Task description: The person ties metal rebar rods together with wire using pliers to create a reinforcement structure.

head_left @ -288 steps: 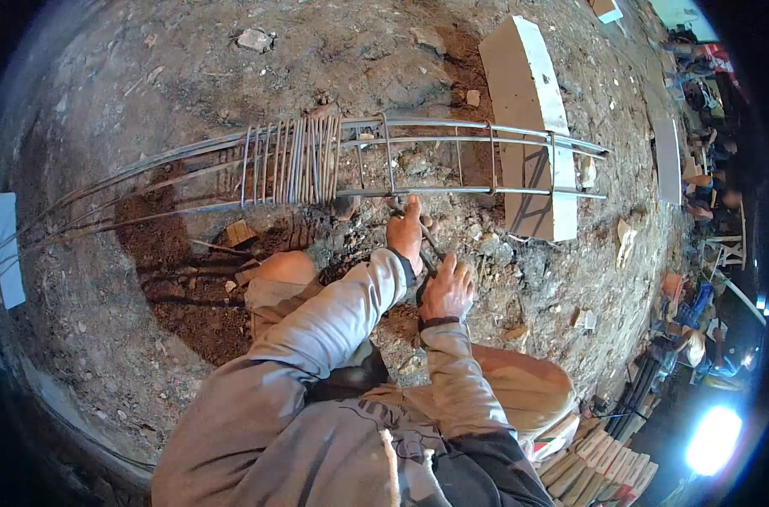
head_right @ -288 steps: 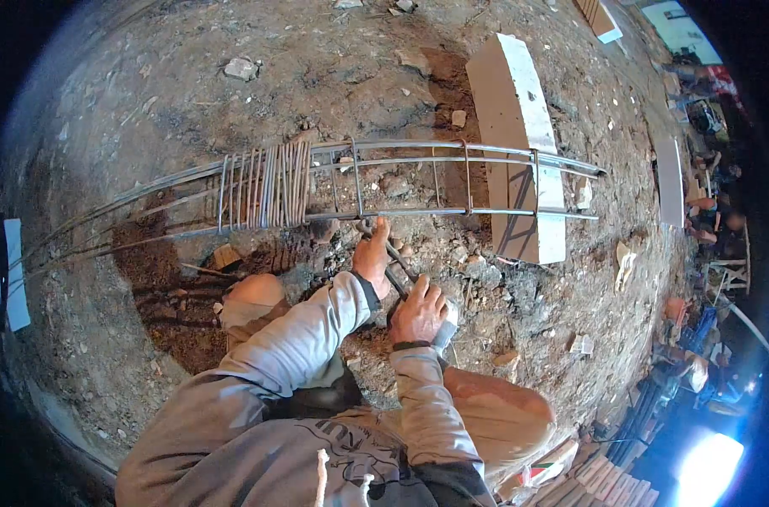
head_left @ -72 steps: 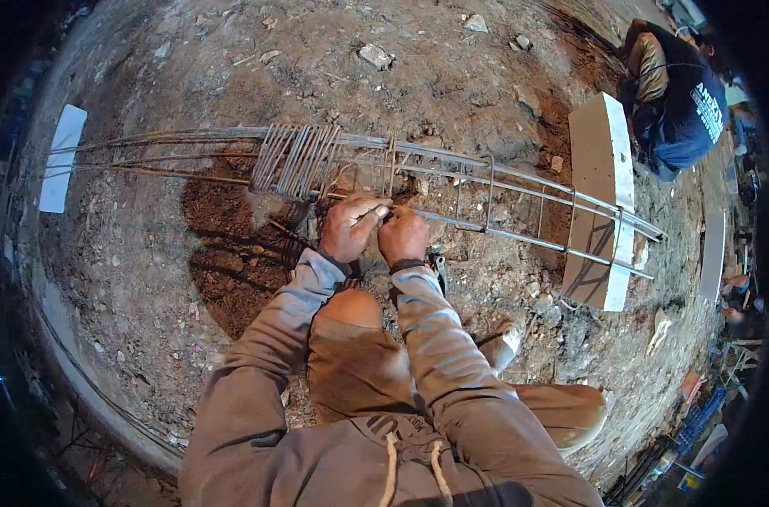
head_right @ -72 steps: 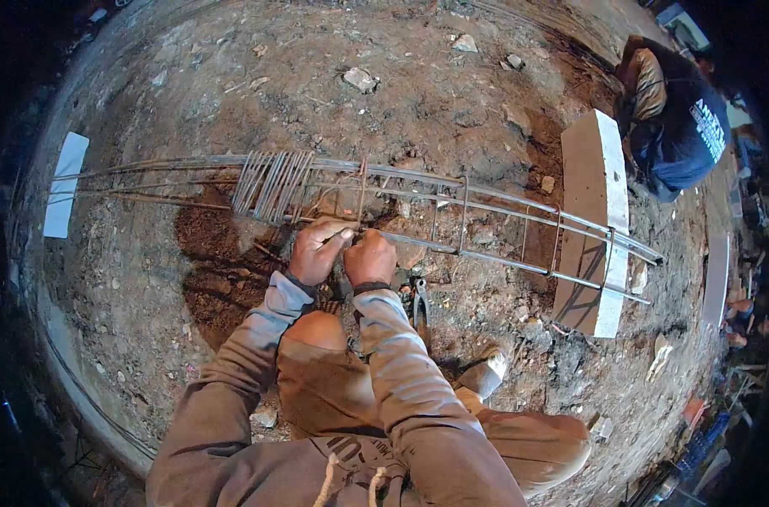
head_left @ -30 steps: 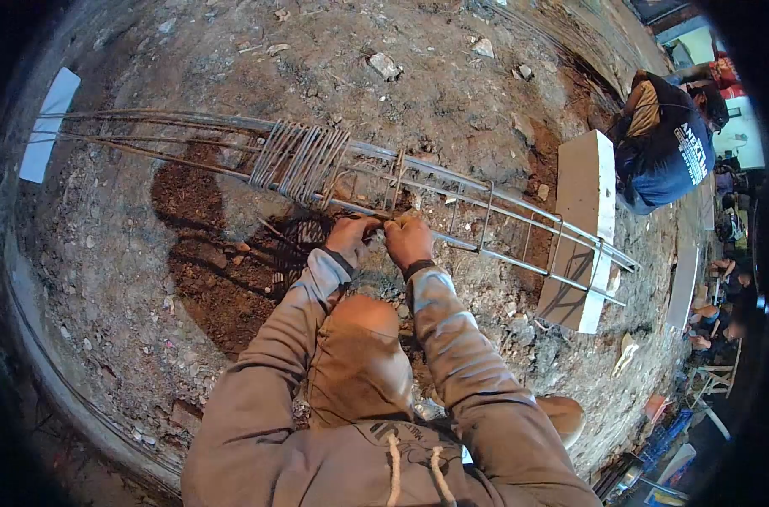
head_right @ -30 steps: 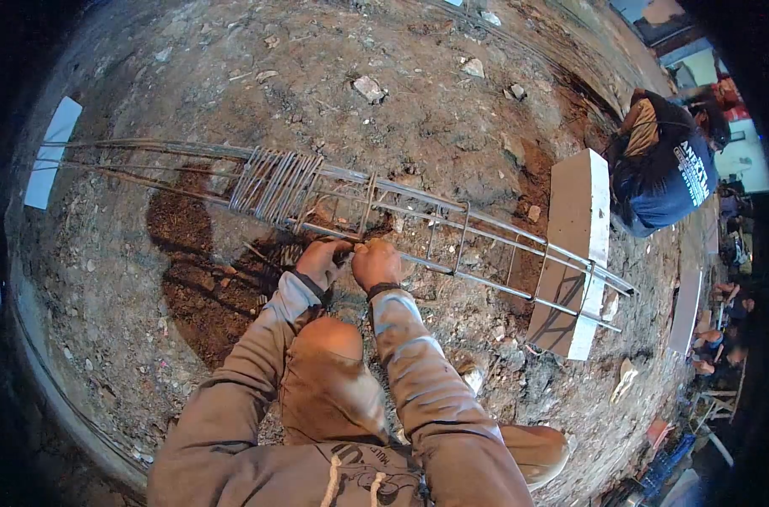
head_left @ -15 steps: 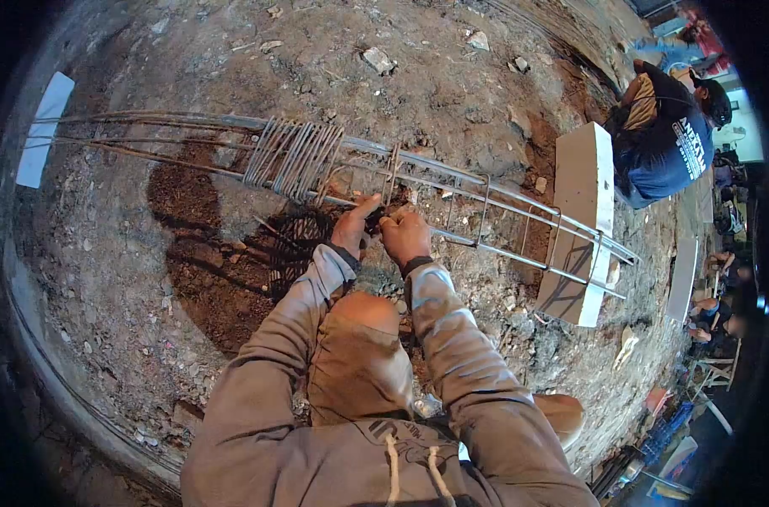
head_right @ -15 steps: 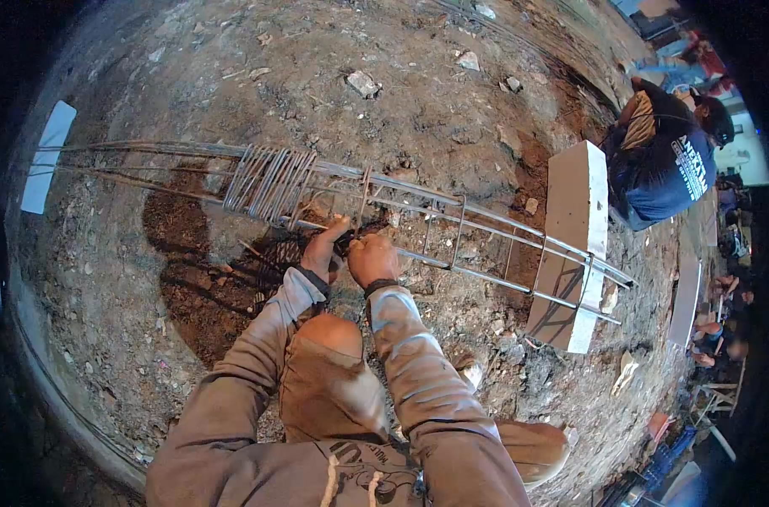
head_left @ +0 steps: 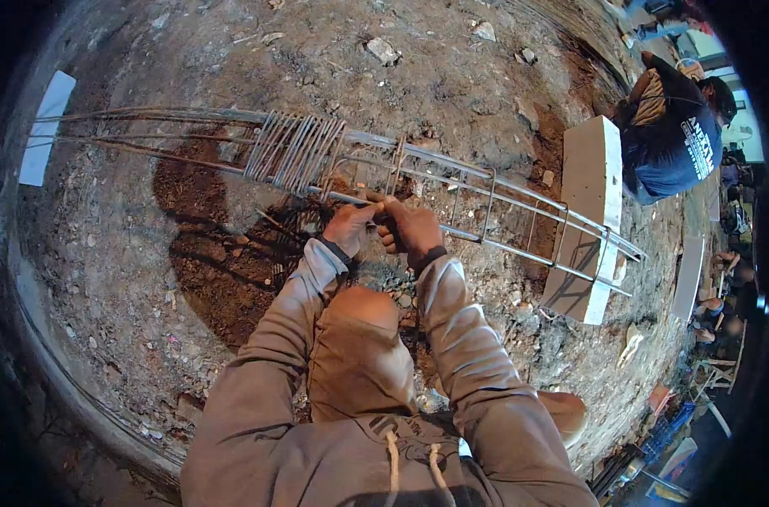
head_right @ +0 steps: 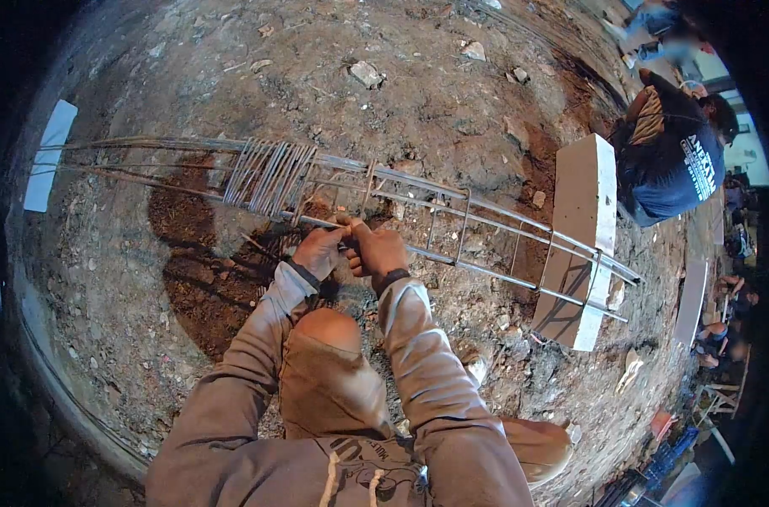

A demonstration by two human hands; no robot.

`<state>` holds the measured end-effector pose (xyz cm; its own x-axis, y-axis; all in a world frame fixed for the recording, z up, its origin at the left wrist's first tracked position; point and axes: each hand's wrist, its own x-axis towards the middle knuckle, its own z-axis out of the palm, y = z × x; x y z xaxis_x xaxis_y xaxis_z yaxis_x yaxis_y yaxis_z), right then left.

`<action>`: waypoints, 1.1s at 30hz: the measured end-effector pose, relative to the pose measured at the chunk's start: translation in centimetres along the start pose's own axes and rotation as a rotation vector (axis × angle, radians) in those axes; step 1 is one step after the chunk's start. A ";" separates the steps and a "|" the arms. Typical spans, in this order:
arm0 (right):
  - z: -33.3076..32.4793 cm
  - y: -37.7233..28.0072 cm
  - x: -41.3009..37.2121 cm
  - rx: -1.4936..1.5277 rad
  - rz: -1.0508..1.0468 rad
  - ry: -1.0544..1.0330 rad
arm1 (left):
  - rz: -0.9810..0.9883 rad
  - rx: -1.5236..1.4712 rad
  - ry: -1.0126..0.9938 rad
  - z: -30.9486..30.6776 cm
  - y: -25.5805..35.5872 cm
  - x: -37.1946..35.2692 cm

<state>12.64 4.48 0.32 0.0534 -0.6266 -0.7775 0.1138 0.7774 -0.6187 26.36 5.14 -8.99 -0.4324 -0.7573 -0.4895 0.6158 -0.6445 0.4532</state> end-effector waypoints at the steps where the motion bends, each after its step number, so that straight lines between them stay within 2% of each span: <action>1: 0.1 -0.1 0.2 0.014 0.028 -0.051 | 0.042 0.028 0.046 0.4 0.3 -0.1; 5: 0.1 -0.5 -0.2 0.080 0.062 -0.104 | -0.012 0.046 -0.039 1.2 1.3 -0.8; 7: 0.4 -0.8 -0.5 0.096 0.092 -0.082 | 0.032 0.258 0.064 0.4 1.0 -0.2; 8: 0.5 -0.8 -0.5 0.096 0.093 -0.082 | 0.031 0.257 0.064 0.3 0.9 0.0; 10: 0.8 -0.7 -0.4 0.127 0.107 0.002 | -0.066 -0.014 -0.026 0.9 0.9 0.0; 11: 0.7 -0.5 -0.3 0.126 0.110 0.001 | -0.066 -0.015 -0.023 1.4 1.0 -0.3; 13: 0.5 0.2 0.4 0.216 0.096 0.005 | -0.091 0.140 0.153 2.5 1.6 -1.2; 17: 0.4 1.8 0.9 0.252 0.056 0.043 | -0.161 0.100 0.053 3.1 2.2 -1.7; 20: 0.6 1.8 -0.1 0.332 -0.012 -0.025 | -0.158 0.212 0.165 3.3 2.6 -1.6; 22: 0.4 1.7 -1.0 -0.054 -0.112 -0.033 | -0.112 0.335 0.199 3.0 2.5 -1.7; 23: -0.1 1.7 -1.0 -0.179 -0.126 -0.067 | -0.064 0.303 0.126 2.6 2.1 -1.6; 24: -0.8 2.0 -0.6 -0.179 -0.128 -0.062 | -0.065 0.303 0.121 2.4 2.1 -1.6; 26: -1.8 2.0 0.0 -0.579 -0.378 -0.207 | -0.034 0.274 0.037 2.4 2.4 -1.7; 27: -2.4 2.1 0.1 -0.688 -0.523 -0.223 | -0.084 0.278 0.015 1.3 2.1 -1.0; 28: -2.5 2.0 0.1 -0.690 -0.522 -0.221 | -0.085 0.275 0.012 1.5 2.1 -1.0; 30: -2.3 1.9 0.1 -1.171 -0.981 0.036 | -0.043 0.172 0.063 2.1 2.0 -1.2; 33: -0.8 1.4 -0.8 -1.294 -1.030 0.181 | -0.013 0.284 0.084 1.5 1.8 -0.6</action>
<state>11.98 6.06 -0.01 0.3641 -0.9303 0.0442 -0.8224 -0.3434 -0.4535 26.71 4.28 -6.78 -0.3758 -0.7450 -0.5512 0.3966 -0.6669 0.6309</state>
